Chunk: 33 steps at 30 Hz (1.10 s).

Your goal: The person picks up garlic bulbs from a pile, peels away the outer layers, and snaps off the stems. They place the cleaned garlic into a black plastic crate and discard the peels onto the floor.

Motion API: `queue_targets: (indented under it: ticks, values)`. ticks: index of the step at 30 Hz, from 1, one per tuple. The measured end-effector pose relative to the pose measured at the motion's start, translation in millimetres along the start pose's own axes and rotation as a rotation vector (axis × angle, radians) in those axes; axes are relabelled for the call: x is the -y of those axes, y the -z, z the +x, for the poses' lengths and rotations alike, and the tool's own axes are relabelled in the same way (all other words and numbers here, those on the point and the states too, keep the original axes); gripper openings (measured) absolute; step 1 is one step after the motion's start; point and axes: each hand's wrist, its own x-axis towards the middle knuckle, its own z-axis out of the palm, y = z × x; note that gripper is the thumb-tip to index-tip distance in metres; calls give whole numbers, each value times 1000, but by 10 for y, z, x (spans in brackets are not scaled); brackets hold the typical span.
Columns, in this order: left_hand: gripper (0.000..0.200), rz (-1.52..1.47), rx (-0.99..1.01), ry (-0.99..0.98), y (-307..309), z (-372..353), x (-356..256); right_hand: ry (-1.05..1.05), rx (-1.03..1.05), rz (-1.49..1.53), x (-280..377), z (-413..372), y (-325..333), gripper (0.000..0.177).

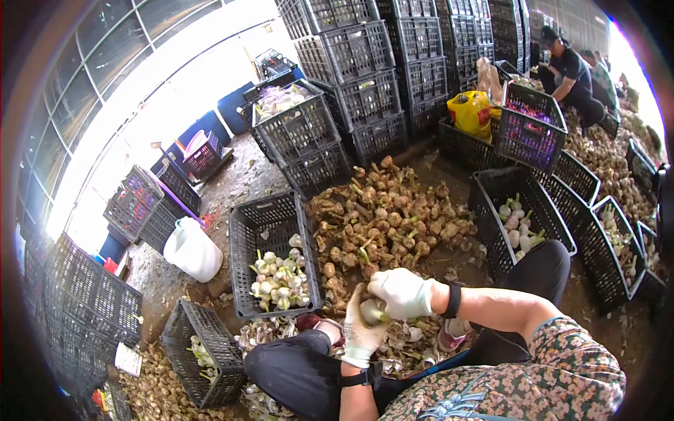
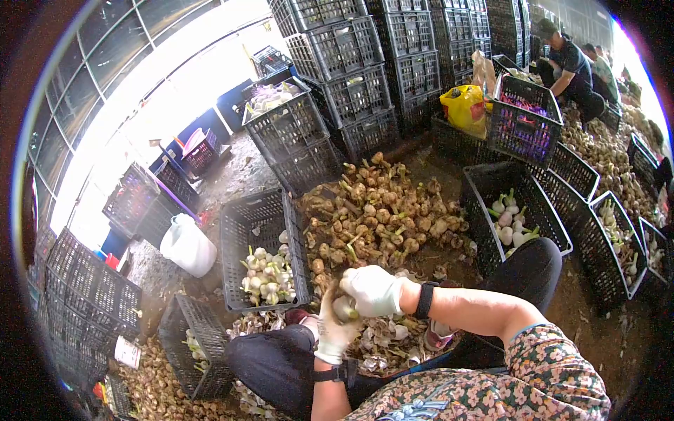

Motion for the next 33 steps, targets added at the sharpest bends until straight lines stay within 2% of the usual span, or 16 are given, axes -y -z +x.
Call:
queue_targets:
  ticks: [2, 3, 6, 9, 14, 18, 20, 22, 23, 25, 26, 28, 29, 30, 32, 33]
  values:
    - [76, -410, -282, 91, -37, 39, -143, -225, -53, 129, -151, 15, -127, 26]
    - [68, -226, -364, 11, -1, 110, -34, -269, -114, 170, -151, -3, -163, 27]
    - [55, -684, -522, 256, -80, 70, 76, -440, -181, 329, -62, -60, -310, 30]
    - [39, -662, -586, 290, -108, 83, 246, -376, -221, 343, -50, -98, -520, 21]
    - [18, -706, -547, 227, -83, 103, 261, -536, -256, 236, -405, -89, -572, 19]
    - [21, -1312, -491, 363, -29, 183, 167, -682, -277, 86, -815, -307, -623, 24]
    - [24, -1547, -365, 135, -53, 242, 162, -749, -181, 144, -1141, -472, -884, 30]
    - [27, -1572, -393, 178, -94, 258, 366, -815, -222, 659, -1044, -512, -898, 30]
    - [27, -1550, -421, 214, -123, 260, 440, -1020, -153, 1229, -954, -473, -892, 31]
    - [25, -1433, -432, 257, -174, 289, 377, -916, -162, 1921, -940, -515, -1188, 46]
    - [33, -1346, -265, 462, -92, 238, 996, -892, -179, 2145, -841, -419, -1256, 50]
    - [47, -540, -220, 261, -337, 262, 617, -554, -187, 1787, -806, -331, -1445, 51]
    - [53, -552, -214, 385, -345, 244, 530, -890, -287, 2324, -861, -358, -1397, 47]
    - [59, -563, -204, 513, -350, 239, 502, -1055, -587, 2243, -1045, -281, -1547, 48]
    - [56, -569, -375, 451, -382, 223, 655, -914, -734, 2588, -1052, -293, -778, 47]
    - [59, -770, -413, 493, -330, 219, 506, -485, -735, 2585, -1343, -488, -730, 45]
